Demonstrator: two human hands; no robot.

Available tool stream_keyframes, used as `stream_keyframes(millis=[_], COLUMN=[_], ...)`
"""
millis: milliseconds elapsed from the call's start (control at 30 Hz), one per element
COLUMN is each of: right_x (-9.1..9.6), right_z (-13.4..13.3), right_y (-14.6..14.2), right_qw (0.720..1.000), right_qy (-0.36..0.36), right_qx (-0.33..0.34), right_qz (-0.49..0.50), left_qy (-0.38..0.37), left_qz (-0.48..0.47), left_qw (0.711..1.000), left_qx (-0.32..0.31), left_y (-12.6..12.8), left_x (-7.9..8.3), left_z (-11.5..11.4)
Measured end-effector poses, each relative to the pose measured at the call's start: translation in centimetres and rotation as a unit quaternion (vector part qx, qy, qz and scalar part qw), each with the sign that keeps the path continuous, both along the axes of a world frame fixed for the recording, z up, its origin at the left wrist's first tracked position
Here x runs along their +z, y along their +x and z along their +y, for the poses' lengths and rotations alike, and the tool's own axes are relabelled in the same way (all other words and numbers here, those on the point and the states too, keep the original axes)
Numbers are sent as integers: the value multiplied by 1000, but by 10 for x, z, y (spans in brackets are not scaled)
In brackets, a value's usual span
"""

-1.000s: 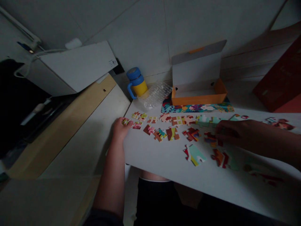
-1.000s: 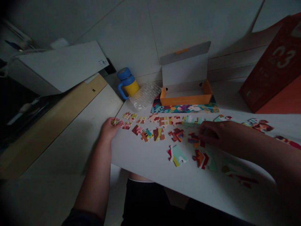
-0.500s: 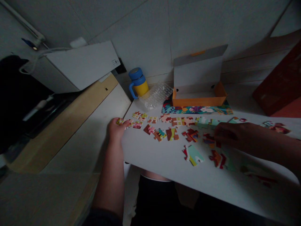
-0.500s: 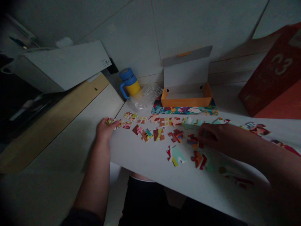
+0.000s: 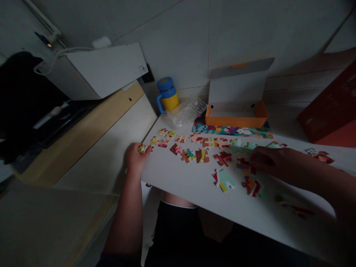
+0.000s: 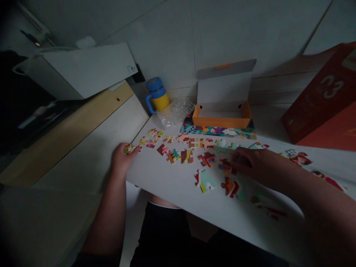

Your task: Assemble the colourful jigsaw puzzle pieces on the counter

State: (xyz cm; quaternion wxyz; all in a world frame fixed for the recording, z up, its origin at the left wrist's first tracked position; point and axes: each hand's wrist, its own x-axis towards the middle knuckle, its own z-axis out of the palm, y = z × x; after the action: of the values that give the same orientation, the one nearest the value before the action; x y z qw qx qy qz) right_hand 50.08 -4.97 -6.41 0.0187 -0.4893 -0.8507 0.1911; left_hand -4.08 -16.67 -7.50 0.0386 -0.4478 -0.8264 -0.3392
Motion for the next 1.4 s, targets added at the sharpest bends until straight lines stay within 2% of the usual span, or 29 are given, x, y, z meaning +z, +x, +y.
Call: stream_keyframes(millis=[133, 333, 533, 867, 1033, 1233, 1400], right_x=[5, 3, -3, -2, -3, 6, 5], right_z=[0, 0, 3, 3, 5, 1, 0], right_y=[-2, -1, 2, 1, 2, -2, -2], right_qw=[998, 999, 998, 998, 997, 998, 998], right_qy=[-55, -42, -59, -58, -69, -63, -62], right_qx=[4, -1, 11, 8, 10, 8, 10], right_qz=[1, 3, 3, -14, -22, -14, -14], left_qy=[-3, -34, -48, -63, -53, -29, -3], left_qz=[35, 38, 33, 117, 126, 141, 134], left_qw=[999, 999, 998, 988, 987, 988, 986], left_qx=[-10, -16, -3, -73, -83, -62, -103], left_y=[7, 10, 17, 21, 20, 24, 41], left_x=[7, 5, 2, 8, 5, 7, 12], left_z=[-13, -42, -54, -75, -76, -71, -48])
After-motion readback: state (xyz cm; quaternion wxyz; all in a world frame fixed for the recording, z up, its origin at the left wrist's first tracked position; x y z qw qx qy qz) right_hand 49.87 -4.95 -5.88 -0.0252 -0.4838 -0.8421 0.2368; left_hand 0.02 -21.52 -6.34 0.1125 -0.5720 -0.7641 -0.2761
